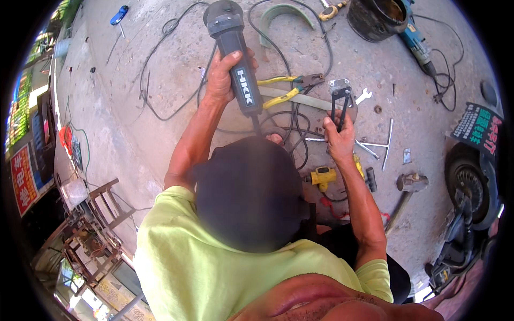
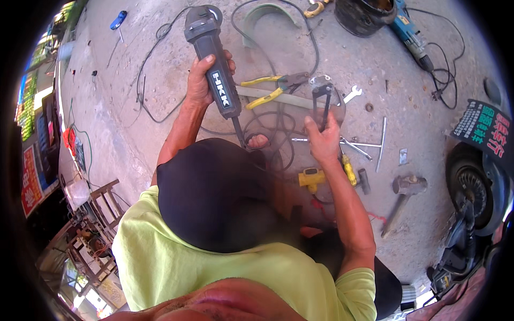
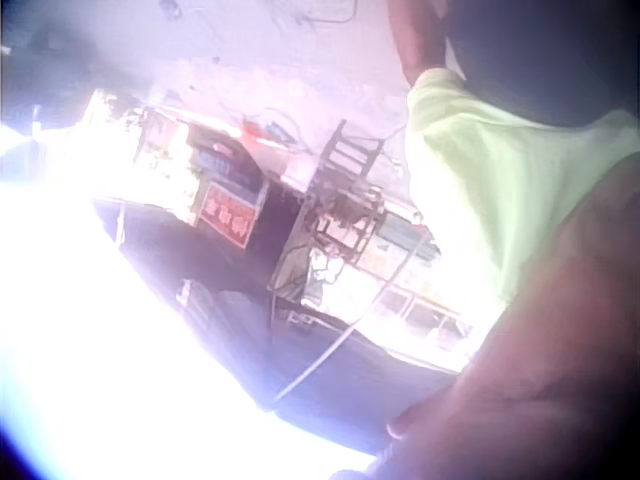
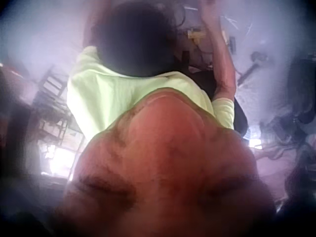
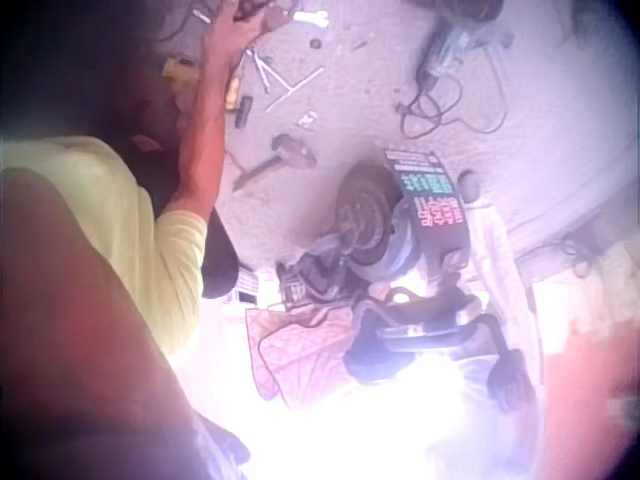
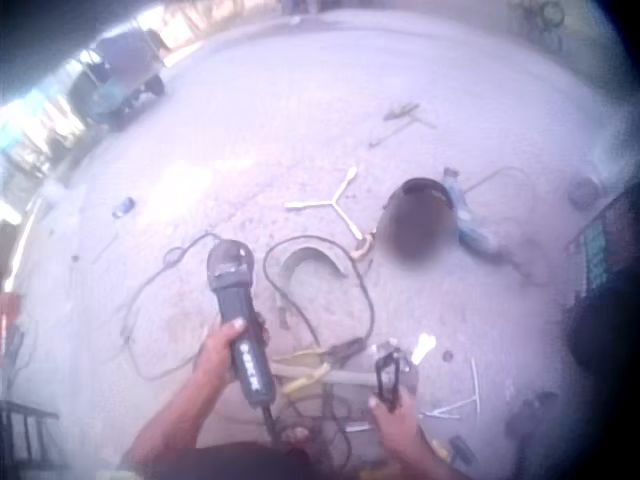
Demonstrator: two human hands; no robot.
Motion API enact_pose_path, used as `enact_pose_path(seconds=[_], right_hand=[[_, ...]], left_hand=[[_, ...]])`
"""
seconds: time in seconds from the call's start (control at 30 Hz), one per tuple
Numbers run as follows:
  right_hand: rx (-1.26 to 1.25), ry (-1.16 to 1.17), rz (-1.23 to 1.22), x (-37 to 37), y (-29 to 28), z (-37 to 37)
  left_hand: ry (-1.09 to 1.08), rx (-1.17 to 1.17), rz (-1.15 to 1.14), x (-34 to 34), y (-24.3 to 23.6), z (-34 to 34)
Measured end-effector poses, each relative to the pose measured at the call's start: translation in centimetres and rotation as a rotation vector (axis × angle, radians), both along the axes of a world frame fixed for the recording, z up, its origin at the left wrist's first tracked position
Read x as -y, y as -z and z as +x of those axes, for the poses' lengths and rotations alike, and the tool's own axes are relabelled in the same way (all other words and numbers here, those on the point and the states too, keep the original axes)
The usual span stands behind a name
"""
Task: The person manipulates small metal brackets and bolts on the ground, using a hammer, pliers, and an angle grinder to shape and fit the components together.
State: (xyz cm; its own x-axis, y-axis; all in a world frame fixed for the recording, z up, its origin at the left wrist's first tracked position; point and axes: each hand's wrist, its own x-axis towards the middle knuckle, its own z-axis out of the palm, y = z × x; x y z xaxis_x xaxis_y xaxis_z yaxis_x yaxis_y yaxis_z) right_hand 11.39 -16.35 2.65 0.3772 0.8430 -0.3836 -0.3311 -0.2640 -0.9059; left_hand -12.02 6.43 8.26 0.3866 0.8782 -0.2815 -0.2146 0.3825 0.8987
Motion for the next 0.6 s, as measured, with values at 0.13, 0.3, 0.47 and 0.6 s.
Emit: enact_pose_path(seconds=[0.13,0.3,0.47,0.6], right_hand=[[0.018,-0.002,-0.047,-0.5,0.3,0.4],[0.026,0.007,-0.053,-1.0,0.5,1.2],[-0.020,0.004,-0.054,-1.4,0.6,2.0],[-0.004,-0.009,-0.038,-1.8,0.6,2.3]], left_hand=[[-0.105,-0.421,0.112,0.3,-0.3,-2.4],[-0.112,-1.084,0.389,-1.3,-0.2,-5.8],[-0.194,-1.386,0.296,-4.4,-0.1,-10.3],[-0.236,-1.623,0.264,-7.2,3.2,-15.9]])
